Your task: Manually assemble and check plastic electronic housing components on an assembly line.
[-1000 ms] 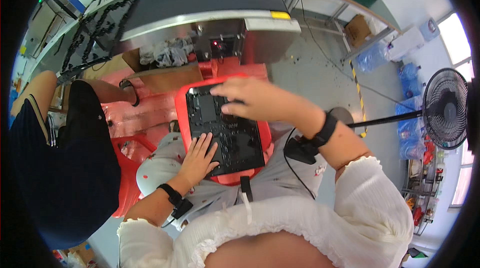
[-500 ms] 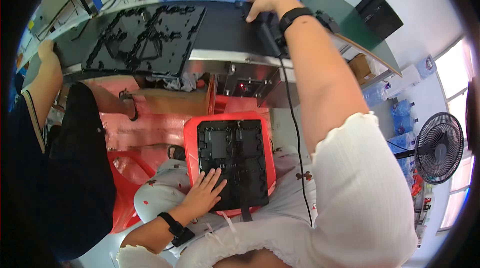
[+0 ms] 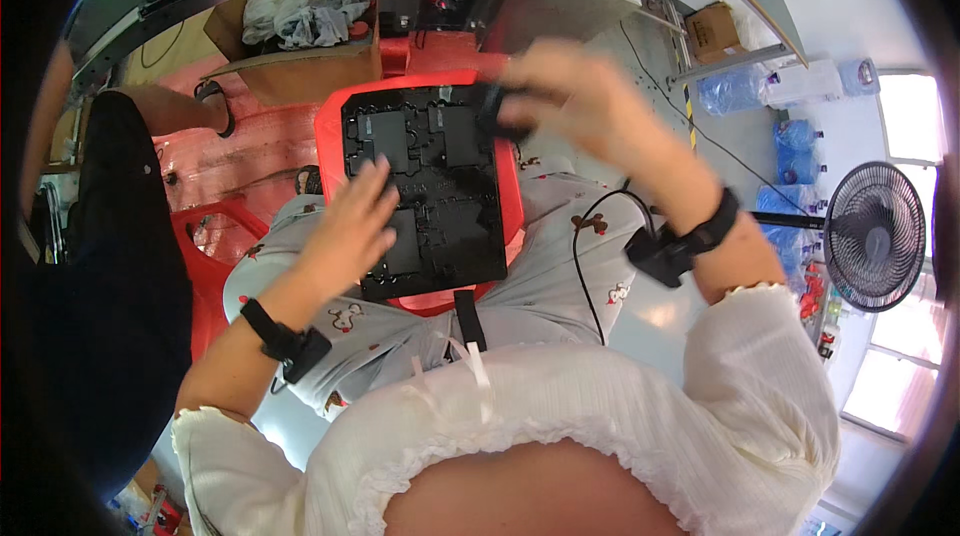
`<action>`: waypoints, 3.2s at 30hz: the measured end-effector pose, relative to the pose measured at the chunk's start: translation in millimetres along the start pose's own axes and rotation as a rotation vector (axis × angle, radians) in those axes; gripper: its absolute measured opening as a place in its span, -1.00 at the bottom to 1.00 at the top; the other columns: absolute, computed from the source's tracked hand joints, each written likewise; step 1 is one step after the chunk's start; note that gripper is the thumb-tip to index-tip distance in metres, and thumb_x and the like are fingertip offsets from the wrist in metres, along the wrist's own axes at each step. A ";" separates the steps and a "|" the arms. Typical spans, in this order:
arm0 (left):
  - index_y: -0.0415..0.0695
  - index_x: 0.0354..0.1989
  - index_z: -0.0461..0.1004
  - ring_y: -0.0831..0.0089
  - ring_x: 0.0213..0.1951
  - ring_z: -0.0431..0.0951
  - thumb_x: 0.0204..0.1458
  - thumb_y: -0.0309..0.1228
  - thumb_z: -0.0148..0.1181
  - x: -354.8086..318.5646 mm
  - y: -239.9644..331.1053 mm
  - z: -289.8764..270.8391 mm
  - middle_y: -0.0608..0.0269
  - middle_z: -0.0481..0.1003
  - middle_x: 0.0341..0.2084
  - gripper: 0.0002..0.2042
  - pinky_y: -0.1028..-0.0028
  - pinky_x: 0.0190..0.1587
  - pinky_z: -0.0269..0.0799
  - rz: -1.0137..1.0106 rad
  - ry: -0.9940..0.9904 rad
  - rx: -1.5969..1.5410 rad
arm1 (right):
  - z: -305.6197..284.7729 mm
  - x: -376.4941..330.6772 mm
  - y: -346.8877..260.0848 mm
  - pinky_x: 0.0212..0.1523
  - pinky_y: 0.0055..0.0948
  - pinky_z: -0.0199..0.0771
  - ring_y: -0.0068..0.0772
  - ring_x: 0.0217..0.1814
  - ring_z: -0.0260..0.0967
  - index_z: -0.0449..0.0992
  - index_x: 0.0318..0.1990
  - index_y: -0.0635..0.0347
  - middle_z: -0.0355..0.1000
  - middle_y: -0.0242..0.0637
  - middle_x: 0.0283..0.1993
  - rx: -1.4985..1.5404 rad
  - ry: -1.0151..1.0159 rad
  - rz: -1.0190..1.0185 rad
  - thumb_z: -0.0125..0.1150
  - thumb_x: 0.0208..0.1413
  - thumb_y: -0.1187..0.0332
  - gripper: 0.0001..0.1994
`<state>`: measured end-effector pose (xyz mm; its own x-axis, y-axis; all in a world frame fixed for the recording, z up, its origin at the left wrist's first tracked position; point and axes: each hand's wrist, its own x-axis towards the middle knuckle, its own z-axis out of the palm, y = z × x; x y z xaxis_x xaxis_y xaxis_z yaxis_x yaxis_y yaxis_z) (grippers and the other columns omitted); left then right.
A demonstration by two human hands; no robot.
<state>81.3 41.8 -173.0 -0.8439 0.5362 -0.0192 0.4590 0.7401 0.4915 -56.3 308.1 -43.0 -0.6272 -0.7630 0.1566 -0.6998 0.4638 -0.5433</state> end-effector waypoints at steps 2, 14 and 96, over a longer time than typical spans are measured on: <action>-0.28 0.10 0.25 0.05 0.23 0.08 0.05 -0.23 0.04 29.5 -6.6 -21.5 -0.10 0.04 0.22 -0.51 0.19 0.24 -0.02 -0.184 0.270 -0.251 | 61.2 -35.5 6.7 -0.12 -0.31 0.36 -0.13 -0.19 0.36 0.46 -0.18 0.26 0.40 -0.11 -0.25 0.209 -0.189 0.200 0.25 -0.12 0.35 -0.69; -0.39 -0.08 0.15 0.06 -0.10 0.37 0.12 -0.24 0.03 184.6 -31.5 -125.9 -0.18 0.27 -0.13 -0.58 0.17 -0.06 0.47 -0.263 0.784 -1.632 | 176.8 -142.7 -19.9 0.26 -0.04 -0.05 0.02 0.36 -0.18 0.18 0.15 0.38 -0.07 0.11 0.29 -0.464 -0.266 0.010 0.19 -0.09 0.09 -0.29; -0.23 0.05 0.32 0.06 0.01 0.31 0.00 -0.01 0.07 186.4 -45.8 -218.3 -0.08 0.34 -0.07 -0.43 0.29 0.07 0.18 -0.048 0.543 0.515 | 139.6 -12.4 75.4 -0.01 -0.13 0.21 -0.10 0.02 0.21 0.43 -0.07 0.21 0.31 -0.17 -0.11 0.063 0.088 0.213 0.20 -0.13 0.38 -0.62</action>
<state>-157.6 19.2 -9.0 -0.8236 0.3213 0.4675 0.3775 0.9256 0.0289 -53.6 289.7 -201.0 -0.7877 -0.6074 0.1031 -0.5277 0.5789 -0.6216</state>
